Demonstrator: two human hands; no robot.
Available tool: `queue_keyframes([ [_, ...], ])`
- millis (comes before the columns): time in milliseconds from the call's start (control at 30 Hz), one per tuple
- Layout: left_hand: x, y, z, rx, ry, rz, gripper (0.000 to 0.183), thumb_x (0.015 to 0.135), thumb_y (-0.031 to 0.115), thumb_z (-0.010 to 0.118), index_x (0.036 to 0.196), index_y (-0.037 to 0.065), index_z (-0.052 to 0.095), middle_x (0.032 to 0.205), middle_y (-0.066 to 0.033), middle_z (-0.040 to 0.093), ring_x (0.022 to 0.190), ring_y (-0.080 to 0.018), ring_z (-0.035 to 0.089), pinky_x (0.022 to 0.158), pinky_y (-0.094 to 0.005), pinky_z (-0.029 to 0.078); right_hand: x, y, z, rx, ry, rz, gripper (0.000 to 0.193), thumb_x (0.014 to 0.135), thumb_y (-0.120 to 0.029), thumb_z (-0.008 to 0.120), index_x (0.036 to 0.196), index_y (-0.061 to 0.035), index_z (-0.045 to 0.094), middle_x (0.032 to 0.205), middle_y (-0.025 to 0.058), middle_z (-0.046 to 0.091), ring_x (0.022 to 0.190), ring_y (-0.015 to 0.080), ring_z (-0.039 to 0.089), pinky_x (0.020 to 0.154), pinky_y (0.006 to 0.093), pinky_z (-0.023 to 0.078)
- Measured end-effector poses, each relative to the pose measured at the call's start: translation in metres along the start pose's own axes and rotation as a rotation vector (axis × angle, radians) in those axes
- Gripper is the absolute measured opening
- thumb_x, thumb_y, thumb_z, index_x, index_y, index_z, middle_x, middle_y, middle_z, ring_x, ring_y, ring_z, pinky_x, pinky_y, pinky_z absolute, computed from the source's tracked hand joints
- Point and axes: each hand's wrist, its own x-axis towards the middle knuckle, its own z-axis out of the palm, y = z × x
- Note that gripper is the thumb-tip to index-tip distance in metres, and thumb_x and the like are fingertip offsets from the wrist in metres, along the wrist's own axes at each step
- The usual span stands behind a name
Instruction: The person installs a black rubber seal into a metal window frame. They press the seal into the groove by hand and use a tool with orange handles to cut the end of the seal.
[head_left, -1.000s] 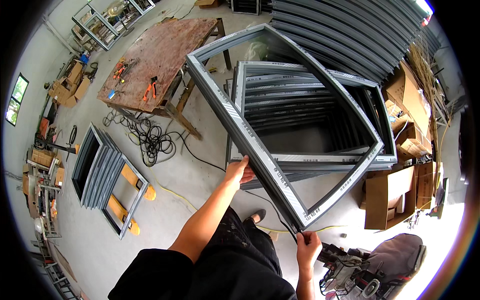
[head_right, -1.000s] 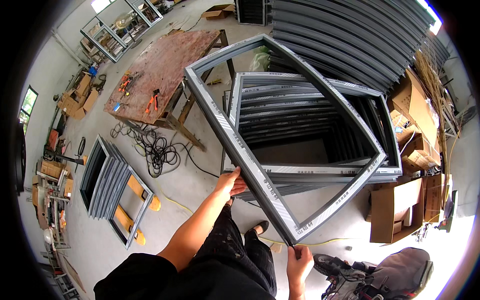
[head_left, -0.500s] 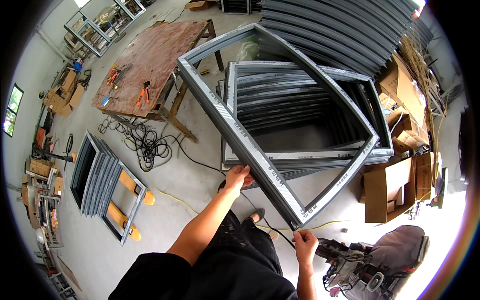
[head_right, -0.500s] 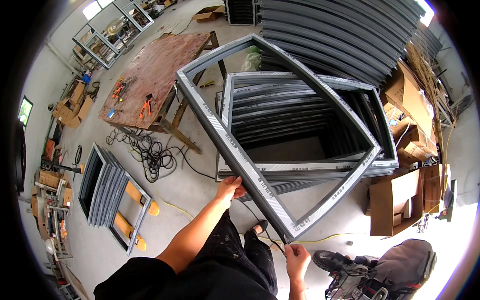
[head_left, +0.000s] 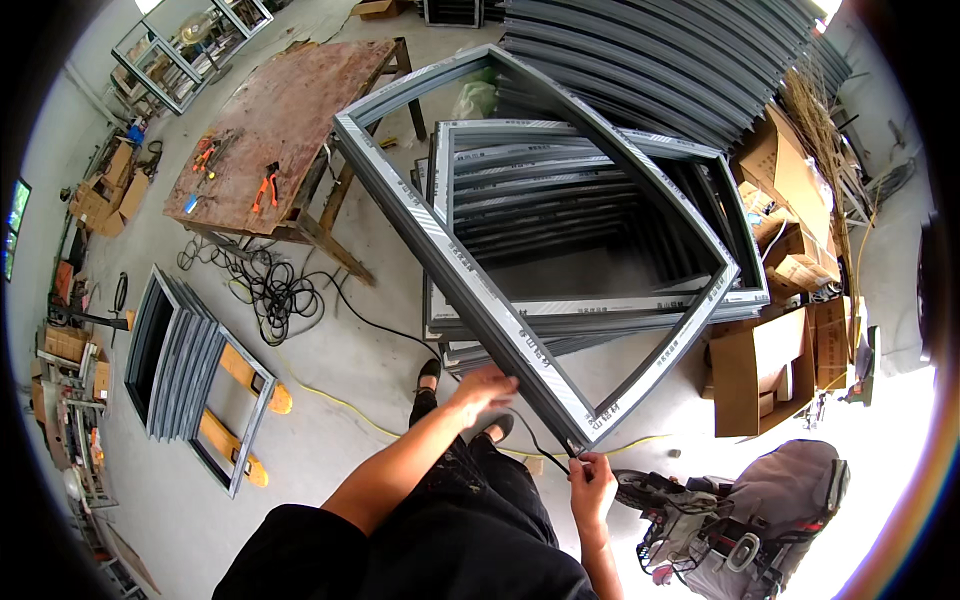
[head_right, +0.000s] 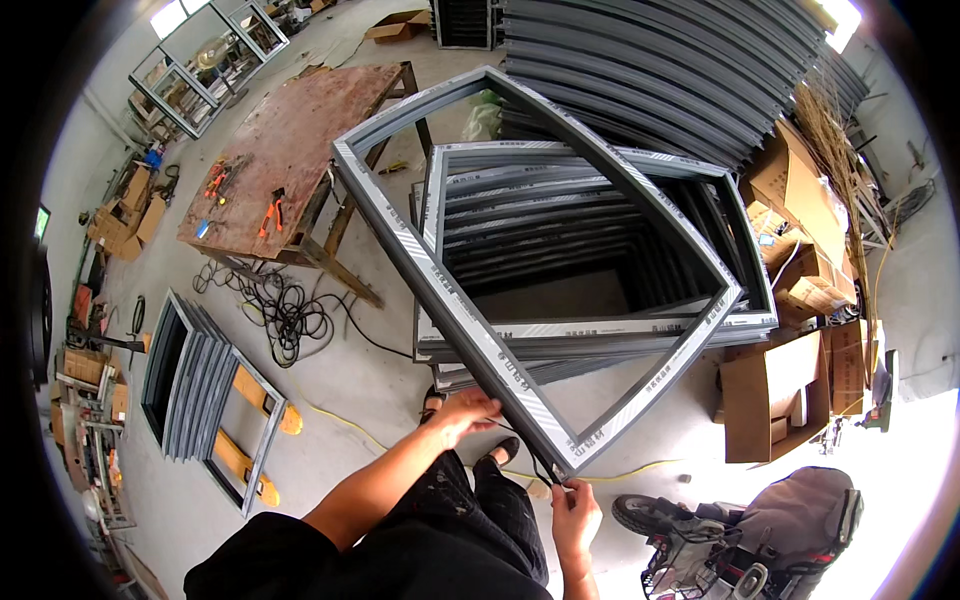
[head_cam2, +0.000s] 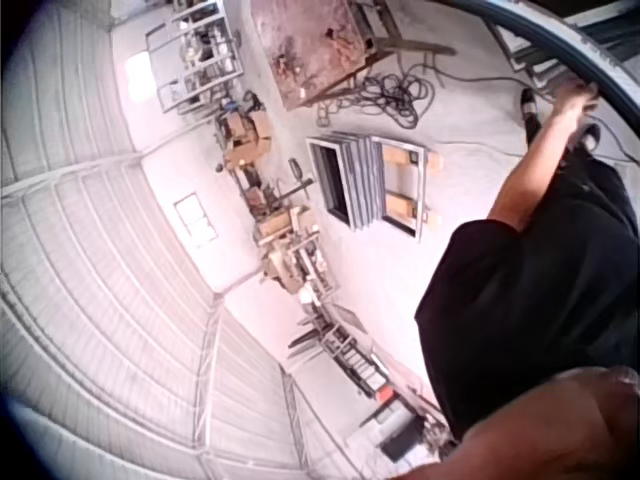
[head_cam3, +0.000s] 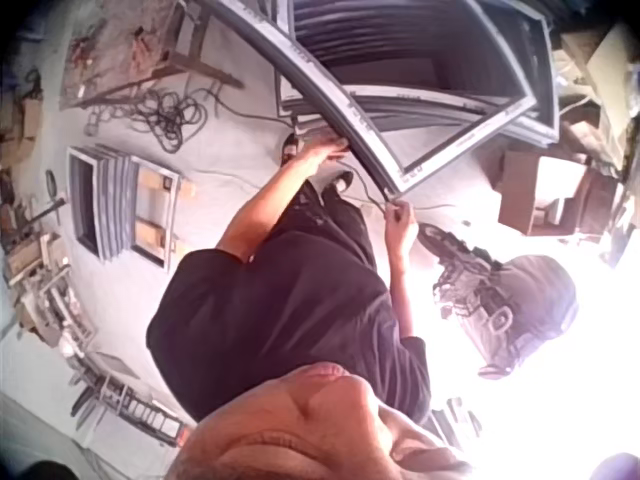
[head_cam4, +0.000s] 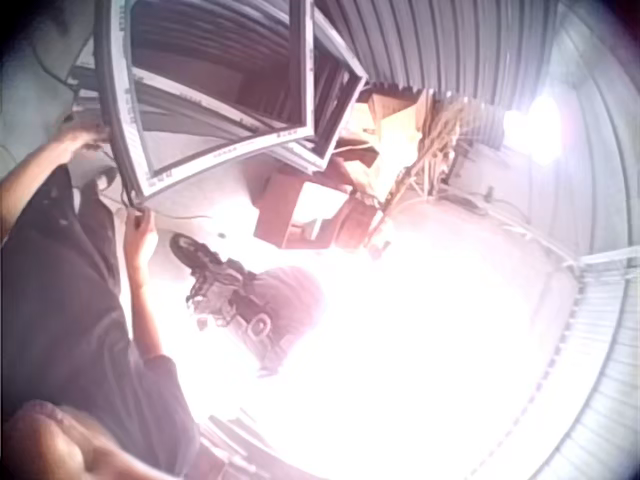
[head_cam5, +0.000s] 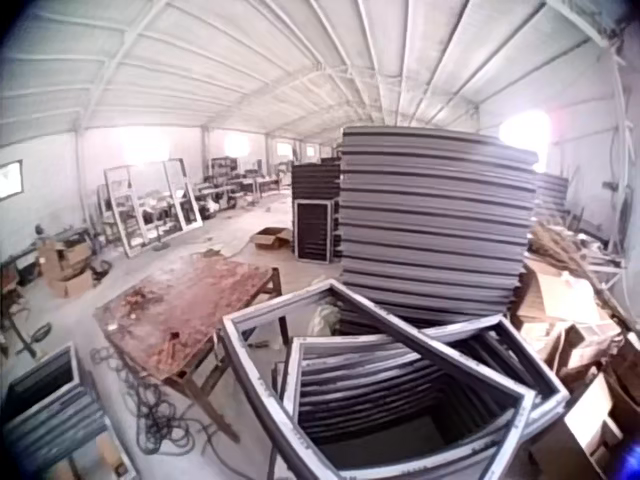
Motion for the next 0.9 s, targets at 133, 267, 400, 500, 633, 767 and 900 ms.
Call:
queue_keyframes([
  [133, -0.007, -0.016, 0.013, -0.066, -0.002, 0.041, 0.016, 0.087, 0.018, 0.064, 0.092, 0.004, 0.06, 0.085, -0.0065, 0.064, 0.078, -0.0168, 0.065, 0.074, -0.03, 0.054, 0.003, 0.0, 0.007, -0.072, -0.006, -0.05, 0.016, 0.078, -0.012, 0.069, 0.088, -0.0057, 0.058, 0.055, 0.0075, 0.055, 0.047, 0.0216, 0.052, 0.049, 0.0326, 0.042],
  [267, -0.011, -0.005, 0.003, 0.396, 0.106, 0.181, 0.017, 0.084, 0.015, 0.066, 0.089, 0.002, 0.057, 0.076, -0.007, 0.062, 0.067, -0.0163, 0.063, 0.062, -0.0303, 0.05, 0.005, -0.01, 0.0, -0.142, -0.006, -0.089, 0.017, 0.078, -0.01, 0.069, 0.089, -0.0043, 0.058, 0.055, 0.0076, 0.054, 0.046, 0.0218, 0.051, 0.048, 0.0326, 0.04],
  [400, -0.035, 0.045, -0.002, 1.028, 0.777, 1.066, 0.02, 0.076, 0.016, 0.068, 0.089, 0.004, 0.059, 0.081, -0.0109, 0.058, 0.072, -0.0297, 0.056, 0.063, -0.0386, 0.046, 0.012, -0.009, -0.002, -0.139, 0.048, -0.092, 0.017, 0.078, -0.011, 0.067, 0.079, 0.0003, 0.055, 0.058, 0.0094, 0.055, 0.048, 0.0186, 0.052, 0.049, 0.0298, 0.042],
  [500, -0.048, 0.069, -0.008, 1.228, 0.469, 1.249, 0.024, 0.079, 0.011, 0.062, 0.102, 0.003, 0.058, 0.101, -0.0126, 0.058, 0.094, -0.0305, 0.056, 0.079, -0.0409, 0.046, 0.012, -0.004, 0.006, -0.181, 0.007, -0.097, 0.019, 0.078, -0.011, 0.068, 0.076, 0.0013, 0.053, 0.061, 0.0112, 0.058, 0.051, 0.02, 0.056, 0.051, 0.0308, 0.044],
  [633, -0.025, 0.049, -0.031, 1.376, 0.215, 1.27, 0.037, 0.083, 0.013, 0.058, 0.118, 0.001, 0.054, 0.122, -0.0111, 0.048, 0.115, -0.0288, 0.048, 0.1, -0.0402, 0.04, 0.013, -0.017, 0.006, -0.114, -0.024, -0.035, 0.021, 0.077, -0.012, 0.07, 0.082, 0.0024, 0.056, 0.066, 0.0141, 0.062, 0.055, 0.0261, 0.062, 0.053, 0.0328, 0.047],
  [767, -0.013, 0.072, -0.054, 1.342, 0.221, 1.197, 0.039, 0.083, 0.01, 0.056, 0.121, 0.002, 0.051, 0.123, -0.0119, 0.05, 0.115, -0.0272, 0.049, 0.1, -0.0392, 0.04, -0.001, -0.033, 0.006, -0.123, -0.057, -0.006, 0.016, 0.078, -0.007, 0.067, 0.086, 0.0032, 0.057, 0.067, 0.0113, 0.061, 0.056, 0.015, 0.057, 0.054, 0.0275, 0.045],
  [900, -0.007, 0.098, -0.082, 1.353, 0.167, 1.204, 0.037, 0.084, 0.009, 0.055, 0.12, 0.003, 0.052, 0.126, -0.0098, 0.05, 0.115, -0.0273, 0.049, 0.102, -0.0377, 0.039, -0.001, -0.061, 0.009, -0.329, 0.026, -0.241, 0.019, 0.074, -0.003, 0.063, 0.091, 0.0004, 0.058, 0.074, 0.0136, 0.058, 0.063, 0.0264, 0.058, 0.057, 0.0344, 0.046],
])
